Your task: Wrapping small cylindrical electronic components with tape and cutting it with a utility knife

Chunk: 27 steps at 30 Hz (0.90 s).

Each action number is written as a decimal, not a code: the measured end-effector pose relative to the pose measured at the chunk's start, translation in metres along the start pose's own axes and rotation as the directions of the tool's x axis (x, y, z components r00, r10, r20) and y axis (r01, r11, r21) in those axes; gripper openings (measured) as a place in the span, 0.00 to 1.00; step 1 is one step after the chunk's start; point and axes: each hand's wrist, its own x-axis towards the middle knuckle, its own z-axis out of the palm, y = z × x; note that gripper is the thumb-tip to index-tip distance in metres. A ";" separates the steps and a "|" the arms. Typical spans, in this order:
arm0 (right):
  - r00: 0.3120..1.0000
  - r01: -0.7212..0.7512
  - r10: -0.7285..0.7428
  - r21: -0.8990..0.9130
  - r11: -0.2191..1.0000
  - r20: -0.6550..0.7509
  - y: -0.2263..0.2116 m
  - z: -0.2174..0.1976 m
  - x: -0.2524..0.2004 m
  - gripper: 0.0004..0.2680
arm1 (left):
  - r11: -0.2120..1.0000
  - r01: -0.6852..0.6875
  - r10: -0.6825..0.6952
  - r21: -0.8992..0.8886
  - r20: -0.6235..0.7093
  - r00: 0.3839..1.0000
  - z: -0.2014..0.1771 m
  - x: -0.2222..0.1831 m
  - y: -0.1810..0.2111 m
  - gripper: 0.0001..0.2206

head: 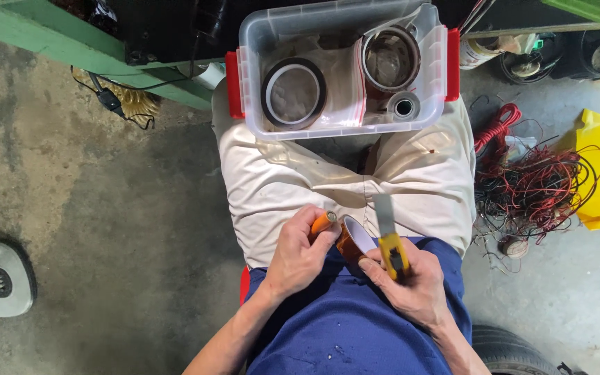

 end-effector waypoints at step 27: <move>0.962 0.269 -0.217 0.465 0.843 -0.164 -0.029 0.011 0.030 0.14 | 0.969 -0.205 0.177 0.137 0.194 0.965 0.007 0.000 0.041 0.05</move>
